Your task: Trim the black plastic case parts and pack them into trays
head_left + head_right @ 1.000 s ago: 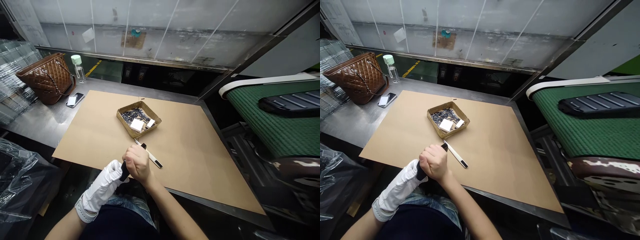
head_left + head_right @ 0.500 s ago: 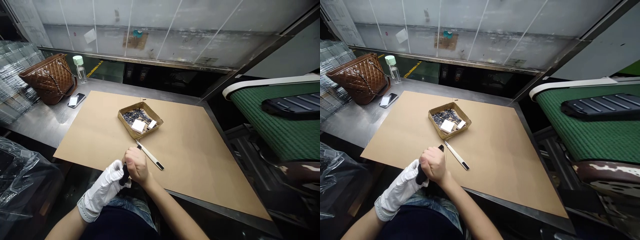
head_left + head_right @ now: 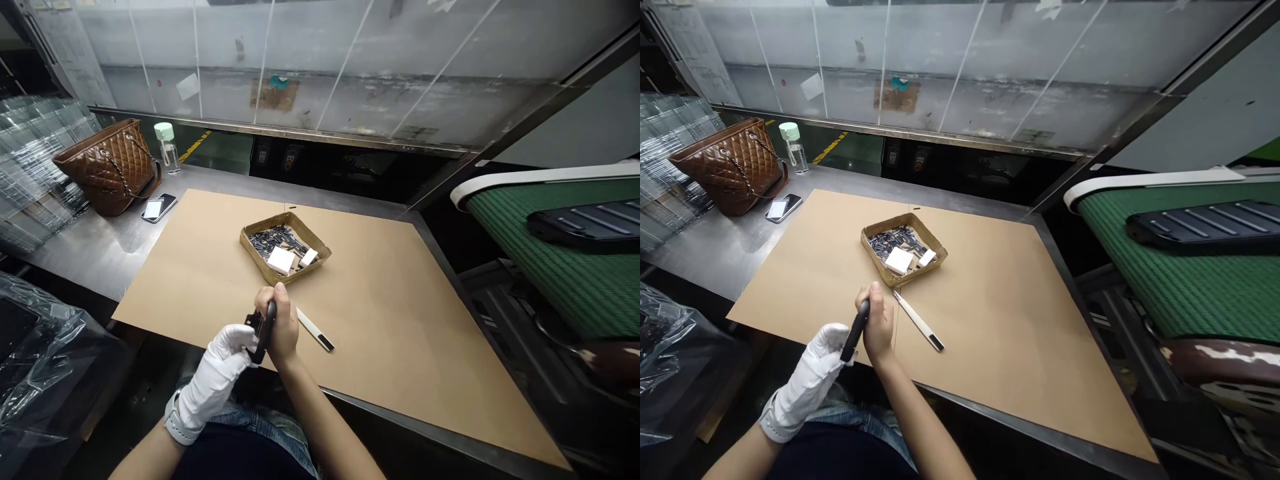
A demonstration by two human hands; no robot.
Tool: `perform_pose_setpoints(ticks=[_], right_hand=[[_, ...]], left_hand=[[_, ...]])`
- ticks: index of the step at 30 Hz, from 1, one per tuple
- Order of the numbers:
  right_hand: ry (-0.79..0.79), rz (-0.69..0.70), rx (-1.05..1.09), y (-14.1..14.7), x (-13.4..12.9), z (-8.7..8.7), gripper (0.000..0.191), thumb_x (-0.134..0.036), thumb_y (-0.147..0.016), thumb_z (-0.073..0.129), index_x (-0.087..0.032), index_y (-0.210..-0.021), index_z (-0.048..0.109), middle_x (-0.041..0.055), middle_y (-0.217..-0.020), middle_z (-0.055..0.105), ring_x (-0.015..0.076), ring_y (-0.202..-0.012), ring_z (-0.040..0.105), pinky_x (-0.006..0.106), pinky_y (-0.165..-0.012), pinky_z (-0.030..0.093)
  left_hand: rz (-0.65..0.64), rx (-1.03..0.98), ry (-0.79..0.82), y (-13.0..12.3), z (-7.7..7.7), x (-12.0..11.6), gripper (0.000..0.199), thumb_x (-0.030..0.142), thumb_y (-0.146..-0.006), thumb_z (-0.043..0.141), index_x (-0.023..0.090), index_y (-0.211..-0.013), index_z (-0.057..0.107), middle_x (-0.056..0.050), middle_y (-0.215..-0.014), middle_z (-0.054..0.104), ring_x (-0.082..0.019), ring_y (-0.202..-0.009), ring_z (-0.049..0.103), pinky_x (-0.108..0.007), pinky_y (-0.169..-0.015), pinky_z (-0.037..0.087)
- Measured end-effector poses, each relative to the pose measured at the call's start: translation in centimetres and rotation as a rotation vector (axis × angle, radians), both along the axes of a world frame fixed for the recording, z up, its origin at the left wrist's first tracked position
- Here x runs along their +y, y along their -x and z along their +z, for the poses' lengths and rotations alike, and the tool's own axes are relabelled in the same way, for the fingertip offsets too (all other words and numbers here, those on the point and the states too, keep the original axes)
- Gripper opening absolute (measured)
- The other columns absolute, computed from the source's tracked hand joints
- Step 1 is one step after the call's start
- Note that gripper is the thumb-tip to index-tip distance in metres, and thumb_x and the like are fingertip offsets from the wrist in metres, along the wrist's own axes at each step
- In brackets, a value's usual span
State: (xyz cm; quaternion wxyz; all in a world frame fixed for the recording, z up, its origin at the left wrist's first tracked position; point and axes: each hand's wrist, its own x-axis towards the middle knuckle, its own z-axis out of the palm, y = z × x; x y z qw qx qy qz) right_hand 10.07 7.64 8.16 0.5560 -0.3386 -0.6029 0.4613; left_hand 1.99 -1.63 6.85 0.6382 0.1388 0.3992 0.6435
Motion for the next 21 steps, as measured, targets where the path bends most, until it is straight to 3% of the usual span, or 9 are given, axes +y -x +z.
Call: perform_pose_setpoints(ticks=[4,7,9,11,13,18,21], right_hand=[[-0.451,-0.005,-0.105,0.0,-0.3,-0.5,0.051,-0.042,-0.099,0.024,-0.021,-0.055,0.042,-0.0028,-0.052,0.044,0.0133,-0.051,0.044,0.033,-0.062,0.035],[-0.856,0.118,-0.191,0.7,-1.3,-1.9,0.049,-0.042,-0.097,0.026,-0.022,-0.058,0.048,-0.0013,-0.055,0.051,0.0156,-0.061,0.050,0.036,-0.072,0.037],[-1.007,0.224,-0.290,0.9,-1.9,-3.1,0.039,-0.033,-0.096,0.033,-0.023,-0.062,0.050,-0.0012,-0.059,0.056,0.0155,-0.064,0.053,0.035,-0.077,0.039],[-0.965,0.260,-0.361,0.5,-2.2,-4.1,0.028,-0.027,-0.092,0.041,-0.023,-0.066,0.051,-0.0007,-0.066,0.062,0.0154,-0.068,0.057,0.036,-0.083,0.041],[-0.840,0.202,-0.417,-0.7,-2.0,-4.8,0.017,-0.020,-0.089,0.046,-0.023,-0.073,0.053,0.0006,-0.073,0.065,0.0164,-0.073,0.060,0.037,-0.085,0.042],[-0.487,-0.156,-0.475,-6.2,0.4,-5.2,0.012,-0.018,-0.087,0.051,-0.024,-0.095,0.058,0.0055,-0.086,0.066,0.0226,-0.084,0.062,0.040,-0.078,0.049],[-0.319,-0.389,-0.519,-10.7,2.5,-3.9,0.022,-0.029,-0.086,0.056,-0.023,-0.107,0.057,0.0100,-0.099,0.065,0.0270,-0.098,0.060,0.048,-0.087,0.047]], left_hand=[[0.073,0.012,0.137,1.7,-1.5,0.3,0.029,0.030,-0.070,0.076,0.022,-0.095,0.065,-0.003,-0.091,0.068,-0.018,-0.092,0.064,-0.032,-0.086,0.051],[0.025,0.015,0.146,3.3,-1.8,-0.3,0.025,0.032,-0.074,0.072,0.024,-0.096,0.064,-0.005,-0.097,0.069,-0.025,-0.102,0.063,-0.040,-0.089,0.052],[0.038,0.049,0.136,4.4,-1.7,-0.7,0.023,0.032,-0.072,0.073,0.023,-0.092,0.066,-0.005,-0.097,0.070,-0.027,-0.102,0.063,-0.040,-0.087,0.053],[0.060,0.085,0.131,5.5,-1.6,-0.8,0.023,0.031,-0.071,0.075,0.021,-0.090,0.066,-0.005,-0.098,0.071,-0.026,-0.101,0.064,-0.036,-0.087,0.053],[0.075,0.141,0.128,6.4,-1.7,-0.3,0.028,0.033,-0.072,0.074,0.019,-0.095,0.065,-0.005,-0.097,0.071,-0.024,-0.096,0.065,-0.034,-0.085,0.053],[0.118,0.288,0.146,8.1,-3.2,1.6,0.043,0.039,-0.075,0.071,0.018,-0.111,0.059,-0.008,-0.109,0.069,-0.024,-0.100,0.065,-0.037,-0.089,0.052],[0.178,0.454,0.240,9.7,-3.8,1.8,0.040,0.042,-0.074,0.069,0.019,-0.105,0.062,-0.010,-0.114,0.068,-0.028,-0.111,0.061,-0.041,-0.098,0.047]])
